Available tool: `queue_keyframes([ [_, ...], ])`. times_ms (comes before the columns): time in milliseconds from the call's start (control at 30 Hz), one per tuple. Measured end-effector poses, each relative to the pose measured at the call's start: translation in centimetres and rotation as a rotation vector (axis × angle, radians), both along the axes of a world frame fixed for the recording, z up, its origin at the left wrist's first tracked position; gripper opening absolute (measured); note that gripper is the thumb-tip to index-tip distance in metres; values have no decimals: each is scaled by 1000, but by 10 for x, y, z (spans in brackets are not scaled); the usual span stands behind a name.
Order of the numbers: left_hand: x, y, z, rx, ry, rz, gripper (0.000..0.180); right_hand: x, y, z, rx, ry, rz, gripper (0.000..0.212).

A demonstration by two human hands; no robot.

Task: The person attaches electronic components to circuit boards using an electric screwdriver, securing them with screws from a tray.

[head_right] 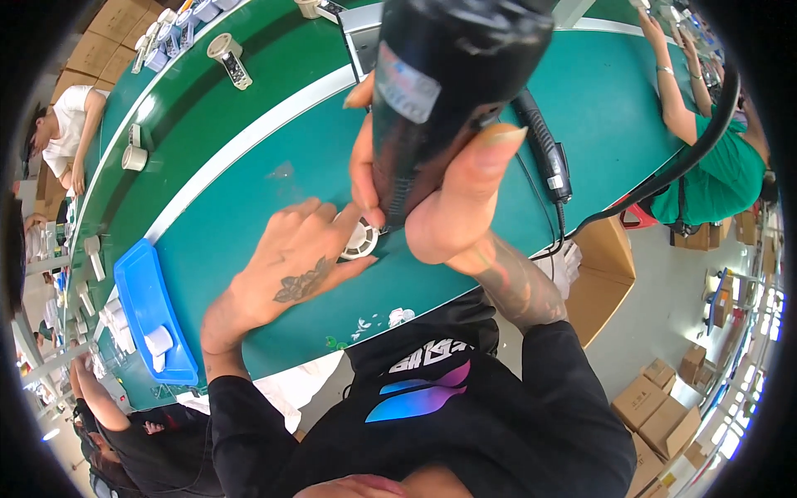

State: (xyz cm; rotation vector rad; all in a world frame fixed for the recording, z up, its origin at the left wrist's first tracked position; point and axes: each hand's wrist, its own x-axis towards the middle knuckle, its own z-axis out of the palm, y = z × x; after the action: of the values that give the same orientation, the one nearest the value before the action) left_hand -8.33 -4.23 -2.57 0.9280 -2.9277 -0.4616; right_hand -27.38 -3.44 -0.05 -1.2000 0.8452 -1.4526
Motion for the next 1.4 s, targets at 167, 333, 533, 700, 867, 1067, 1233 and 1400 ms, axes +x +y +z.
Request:
queue_keyframes([
  [167, 1, 0, -4, -33, 14, -2, 45, 8, 2, -10, 46, -16, 2, 110],
  [333, 2, 5, -6, -64, 26, 1, 43, 11, 8, -14, 36, -45, 15, 108],
  [533, 4, -2, -4, -25, 56, -39, 43, 6, 18, -26, -3, -268, 155, 91],
  [700, 5, 1, -9, -29, 61, 0, 41, -5, 20, -23, 6, -194, 421, 54],
  [867, 31, -3, -1, 6, 370, -65, 41, -3, 15, -17, -145, -394, 361, 71],
  [1067, 84, -48, 66, 379, 91, 332, 41, -69, -21, -15, -263, -848, 445, 60],
  [1233, 129, -109, 65, 165, 222, 994, 58, -70, -19, -23, -198, -936, 407, 55],
  [1400, 180, -236, -19, -64, 97, 1299, 71, -57, -11, -15, -89, -881, 401, 69],
])
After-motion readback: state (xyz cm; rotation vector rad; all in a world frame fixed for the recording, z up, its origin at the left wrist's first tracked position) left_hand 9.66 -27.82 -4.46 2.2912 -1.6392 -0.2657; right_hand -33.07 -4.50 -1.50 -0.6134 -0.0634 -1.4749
